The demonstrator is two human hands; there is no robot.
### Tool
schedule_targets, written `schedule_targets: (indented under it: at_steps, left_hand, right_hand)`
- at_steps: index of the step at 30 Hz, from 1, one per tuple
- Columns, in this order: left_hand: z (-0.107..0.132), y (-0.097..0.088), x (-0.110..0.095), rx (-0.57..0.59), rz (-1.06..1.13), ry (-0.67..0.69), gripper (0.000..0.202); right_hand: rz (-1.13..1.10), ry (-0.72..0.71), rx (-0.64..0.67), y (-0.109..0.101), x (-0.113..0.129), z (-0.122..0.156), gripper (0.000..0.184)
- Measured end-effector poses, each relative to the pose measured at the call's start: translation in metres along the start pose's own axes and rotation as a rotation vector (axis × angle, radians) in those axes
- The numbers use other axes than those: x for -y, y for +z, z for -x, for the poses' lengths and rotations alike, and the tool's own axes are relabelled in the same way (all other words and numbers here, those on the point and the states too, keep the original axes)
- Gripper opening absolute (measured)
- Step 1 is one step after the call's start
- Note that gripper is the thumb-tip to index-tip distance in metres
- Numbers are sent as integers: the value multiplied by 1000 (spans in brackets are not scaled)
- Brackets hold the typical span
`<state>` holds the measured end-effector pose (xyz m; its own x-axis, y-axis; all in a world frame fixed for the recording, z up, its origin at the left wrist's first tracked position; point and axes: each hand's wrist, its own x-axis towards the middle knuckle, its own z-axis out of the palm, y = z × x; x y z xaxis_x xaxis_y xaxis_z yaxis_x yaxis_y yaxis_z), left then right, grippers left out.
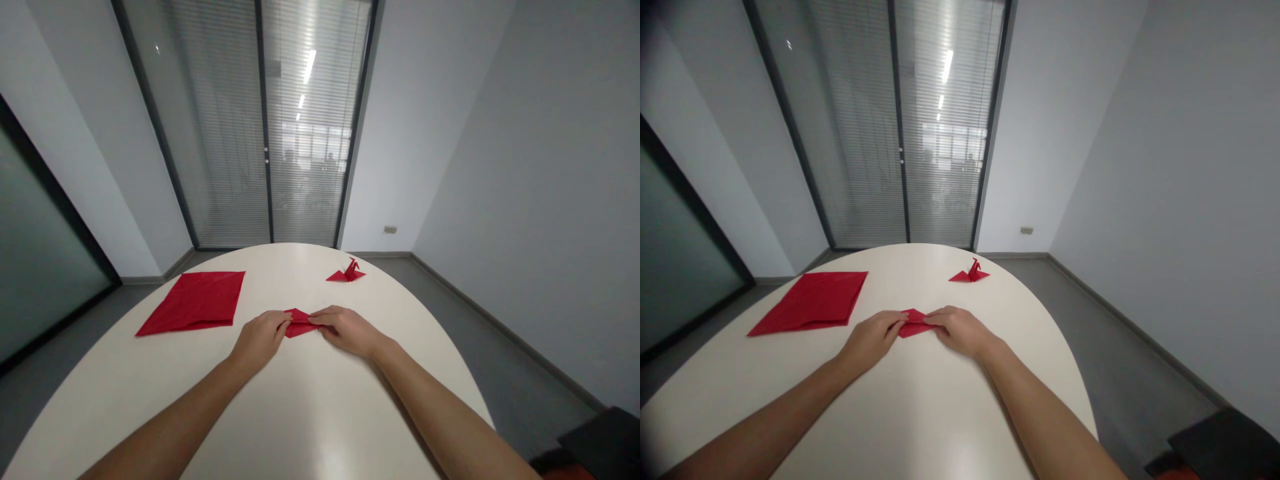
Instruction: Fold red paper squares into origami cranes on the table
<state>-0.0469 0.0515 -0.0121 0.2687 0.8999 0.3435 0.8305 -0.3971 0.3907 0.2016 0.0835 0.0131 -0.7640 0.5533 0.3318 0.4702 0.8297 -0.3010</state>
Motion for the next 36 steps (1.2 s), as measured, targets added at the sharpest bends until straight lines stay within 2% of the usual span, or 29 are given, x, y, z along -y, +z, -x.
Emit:
schedule_targets:
  at_steps: [8,13,22,28,36]
  left_hand:
    - [2,-3,-6,-27,15,61,26]
    - [4,-3,-7,-18,-3,136,33]
    - [0,2,1,8,27,26,37]
    - [0,-3,-2,7,-17,60,31]
    - [1,-8,-8,-43,-31,75,24]
  right_hand:
    - [3,55,13,-2,-1,1,37]
    - [-24,130,-17,-2,-3,1,37]
    - [-19,171,-40,-1,-2,1,37]
    - [34,155,-5,-2,3,0,33]
    - [82,169,3,3,-4,1,32]
